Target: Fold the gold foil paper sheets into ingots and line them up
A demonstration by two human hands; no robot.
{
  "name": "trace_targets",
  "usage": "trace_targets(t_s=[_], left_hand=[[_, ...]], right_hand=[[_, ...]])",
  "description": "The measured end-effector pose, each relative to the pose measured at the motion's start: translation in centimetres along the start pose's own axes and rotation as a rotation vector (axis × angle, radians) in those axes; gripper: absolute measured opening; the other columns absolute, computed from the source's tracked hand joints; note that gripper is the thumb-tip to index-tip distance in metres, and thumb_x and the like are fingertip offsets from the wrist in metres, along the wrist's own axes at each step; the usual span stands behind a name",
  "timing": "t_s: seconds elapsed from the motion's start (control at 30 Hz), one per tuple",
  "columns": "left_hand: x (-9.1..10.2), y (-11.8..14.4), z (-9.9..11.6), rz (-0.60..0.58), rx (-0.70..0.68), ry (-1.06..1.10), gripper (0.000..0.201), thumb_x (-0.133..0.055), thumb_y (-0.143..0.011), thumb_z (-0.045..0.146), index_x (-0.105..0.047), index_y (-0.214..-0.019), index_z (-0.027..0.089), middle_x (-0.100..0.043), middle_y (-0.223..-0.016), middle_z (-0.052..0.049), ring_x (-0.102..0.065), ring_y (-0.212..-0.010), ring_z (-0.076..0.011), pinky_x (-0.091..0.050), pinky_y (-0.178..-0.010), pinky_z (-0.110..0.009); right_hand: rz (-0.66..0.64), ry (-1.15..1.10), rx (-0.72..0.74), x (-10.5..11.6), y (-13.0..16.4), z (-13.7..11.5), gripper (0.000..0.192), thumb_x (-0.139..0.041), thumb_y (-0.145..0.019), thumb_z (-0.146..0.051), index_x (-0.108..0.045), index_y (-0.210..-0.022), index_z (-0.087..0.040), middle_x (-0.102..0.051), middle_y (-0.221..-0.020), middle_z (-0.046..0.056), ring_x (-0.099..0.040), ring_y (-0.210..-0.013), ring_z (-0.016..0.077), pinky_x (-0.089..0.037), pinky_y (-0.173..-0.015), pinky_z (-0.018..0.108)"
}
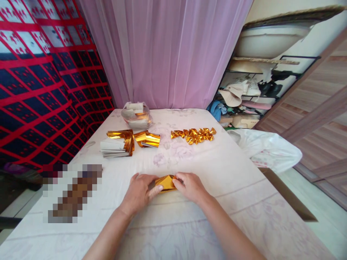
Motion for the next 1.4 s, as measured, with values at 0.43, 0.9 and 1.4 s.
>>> trace_targets(t_s=[0.43,0.9,1.4], left_hand=[[-1.2,-3.1,0.1,0.077,0.172,-0.197,0.020,-0.073,-0.075,0.031,-0.068,-0.093,0.024,-0.065,-0.119,-0.007,-0.055,-0.114,-0.0297,-0.038,-0.095,-0.045],[-2.0,-3.1,-0.6,0.170,0.078,-0.032,0.015,-0.070,-0.075,0.026,-0.062,-0.088,0.023,-0.068,-0.121,-0.006,-0.054,-0.122,-0.0300,-0.034,-0.103,-0.050],[-1.4,-3.2,-1.4,0.340,0.093,0.166,0.007,-0.068,-0.078,0.025,-0.066,-0.071,0.023,-0.074,-0.108,-0.005,-0.064,-0.106,-0.0266,-0.043,-0.096,-0.048]], right_hand=[[0.163,0.023,-0.012,-1.7,-2.4,1.1,0.017,-0.063,-0.082,-0.024,-0.068,-0.098,-0.022,-0.070,-0.096,0.005,-0.062,-0.092,0.0212,-0.044,-0.079,0.031],[0.291,-0.213,0.148,-2.6,-2.6,2.6,0.009,-0.062,-0.076,-0.017,-0.062,-0.082,-0.024,-0.067,-0.118,0.005,-0.052,-0.123,0.0259,-0.038,-0.100,0.043],[0.291,-0.444,0.200,-1.6,-2.8,3.1,0.007,-0.060,-0.084,-0.023,-0.067,-0.082,-0.023,-0.072,-0.075,0.000,-0.066,-0.072,0.0175,-0.046,-0.074,0.032]])
Point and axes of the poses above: each hand's wrist, its own y-axis away from the middle knuckle, its own x-axis out of the back of the hand, z = x × y, the point moved 4 cm from there along -y, towards the middle knuckle
